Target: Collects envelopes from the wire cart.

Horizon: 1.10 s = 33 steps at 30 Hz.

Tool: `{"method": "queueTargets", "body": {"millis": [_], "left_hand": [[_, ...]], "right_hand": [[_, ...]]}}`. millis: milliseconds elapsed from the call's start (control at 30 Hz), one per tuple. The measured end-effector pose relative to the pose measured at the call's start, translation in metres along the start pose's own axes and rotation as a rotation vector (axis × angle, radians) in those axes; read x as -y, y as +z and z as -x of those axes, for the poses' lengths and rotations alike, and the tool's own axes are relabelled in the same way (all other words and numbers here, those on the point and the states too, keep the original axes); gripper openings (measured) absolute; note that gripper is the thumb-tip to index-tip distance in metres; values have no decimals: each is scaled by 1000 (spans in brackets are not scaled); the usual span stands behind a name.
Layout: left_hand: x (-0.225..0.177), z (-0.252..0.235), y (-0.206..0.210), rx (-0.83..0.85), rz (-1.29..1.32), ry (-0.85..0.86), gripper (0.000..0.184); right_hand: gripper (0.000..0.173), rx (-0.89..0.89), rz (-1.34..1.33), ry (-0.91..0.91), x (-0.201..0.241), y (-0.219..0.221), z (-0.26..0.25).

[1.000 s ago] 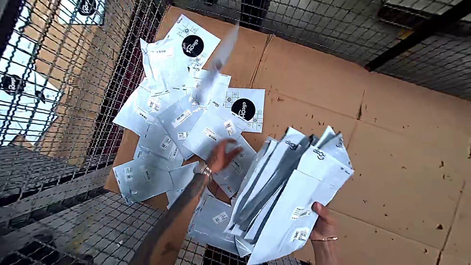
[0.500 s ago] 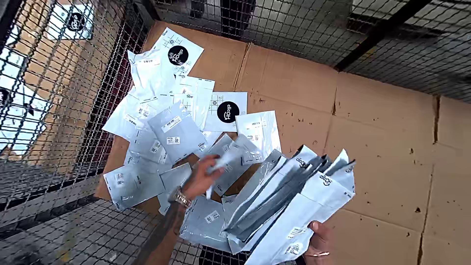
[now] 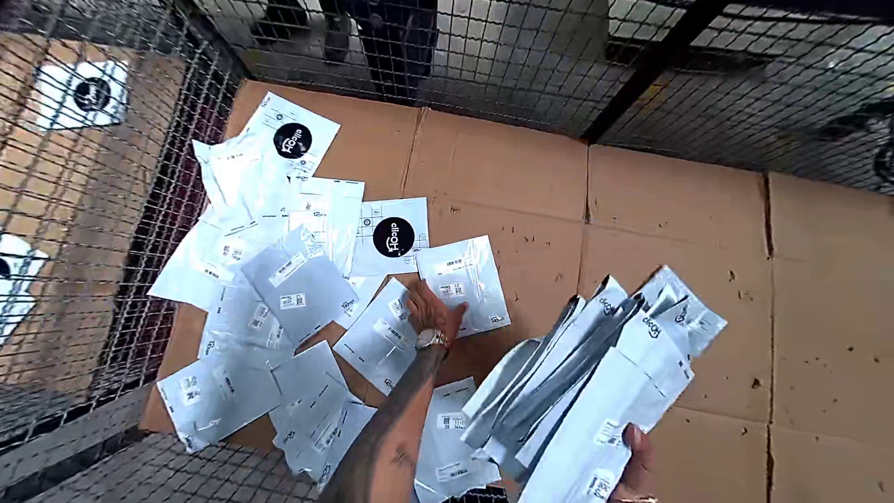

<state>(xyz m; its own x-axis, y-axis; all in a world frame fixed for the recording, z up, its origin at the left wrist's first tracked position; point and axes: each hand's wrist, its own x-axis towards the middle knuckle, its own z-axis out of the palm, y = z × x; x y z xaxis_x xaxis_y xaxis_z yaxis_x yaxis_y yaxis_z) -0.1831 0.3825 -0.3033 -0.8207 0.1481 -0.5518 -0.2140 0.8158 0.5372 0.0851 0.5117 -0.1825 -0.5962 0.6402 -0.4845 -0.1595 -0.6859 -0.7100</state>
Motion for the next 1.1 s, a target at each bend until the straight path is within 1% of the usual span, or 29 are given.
{"method": "queueTargets", "body": {"millis": [33, 67, 100, 133, 167, 200, 267, 333, 367, 400, 433, 467, 500, 567, 600, 633, 700, 733, 767, 800, 833, 867, 900, 933, 967, 1000, 1033, 1067, 1100], "left_hand": [[-1, -14, 12, -73, -63, -52, 123], [-7, -24, 18, -112, -75, -100, 130], [-13, -31, 22, -121, -25, -117, 130], [-16, -35, 23, -101, 60, -111, 125], [-16, -37, 23, -66, 146, -80, 115], [-17, -36, 19, -3, 212, -55, 97], [-23, -16, -5, 199, 271, -26, 59], [-24, 23, -36, 475, 315, 71, 43], [-31, 40, -50, 600, 289, 125, 39], [-38, 55, -64, 720, 224, 144, 41], [-44, 69, -75, 790, 202, 167, 41], [-44, 79, -86, 831, 206, 207, 40], [-41, 85, -96, 843, 259, 266, 34], [-30, 91, -116, 862, 383, 329, 27], [-23, 96, -124, 885, 441, 329, 26], [-15, 103, -133, 914, 483, 312, 26], [3, 113, -146, 988, 550, 239, 27], [17, 116, -150, 1007, 590, 184, 26], [33, 115, -153, 978, 624, 127, 26], [48, 111, -158, 890, 626, 74, 32], [67, 104, -165, 742, 581, 46, 43], [89, 90, -170, 549, 480, 25, 48], [113, 71, -175, 330, 305, -10, 54], [137, 51, -179, 135, 107, -81, 74], [162, 31, -179, -7, -58, -166, 98], [184, 14, -175, -78, -153, -253, 119], [200, 1, -168, -91, -208, -330, 138], [209, -9, -162, -99, -231, -371, 149], [215, -16, -158, -113, -228, -380, 154]], "right_hand": [[22, -9, -2, 15, 2, 0, -6], [24, -29, -2, 35, 3, 0, -13], [27, -44, 2, 55, 4, -2, -20], [29, -49, 13, 66, 4, -6, -27], [29, -35, 25, 76, 3, -11, -35], [28, -2, 31, 86, 1, -15, -43], [26, 102, 28, 105, -2, -21, -60], [27, 137, 59, 118, -3, -20, -71], [27, 128, 88, 129, -3, -15, -74], [27, 117, 119, 148, -2, -10, -77], [26, 111, 157, 169, 0, -3, -78], [27, 125, 187, 180, 1, 0, -77], [28, 159, 211, 186, 3, 2, -75], [31, 276, 216, 176, -1, 6, -67], [33, 339, 196, 179, -6, 8, -61], [34, 356, 174, 195, -13, 14, -52], [35, 319, 135, 248, -29, 30, -31], [39, 283, 131, 273, -38, 37, -21], [46, 238, 138, 302, -47, 43, -14], [54, 187, 139, 332, -56, 48, -8], [63, 150, 140, 358, -65, 52, -1], [69, 116, 154, 378, -73, 55, 6], [74, 86, 180, 391, -82, 57, 11], [77, 62, 200, 398, -91, 57, 17], [77, 43, 211, 395, -99, 57, 22], [77, 28, 209, 387, -106, 58, 28], [75, 11, 209, 377, -112, 59, 34], [74, -10, 217, 364, -117, 63, 40], [72, -36, 234, 349, -120, 68, 45]]}}
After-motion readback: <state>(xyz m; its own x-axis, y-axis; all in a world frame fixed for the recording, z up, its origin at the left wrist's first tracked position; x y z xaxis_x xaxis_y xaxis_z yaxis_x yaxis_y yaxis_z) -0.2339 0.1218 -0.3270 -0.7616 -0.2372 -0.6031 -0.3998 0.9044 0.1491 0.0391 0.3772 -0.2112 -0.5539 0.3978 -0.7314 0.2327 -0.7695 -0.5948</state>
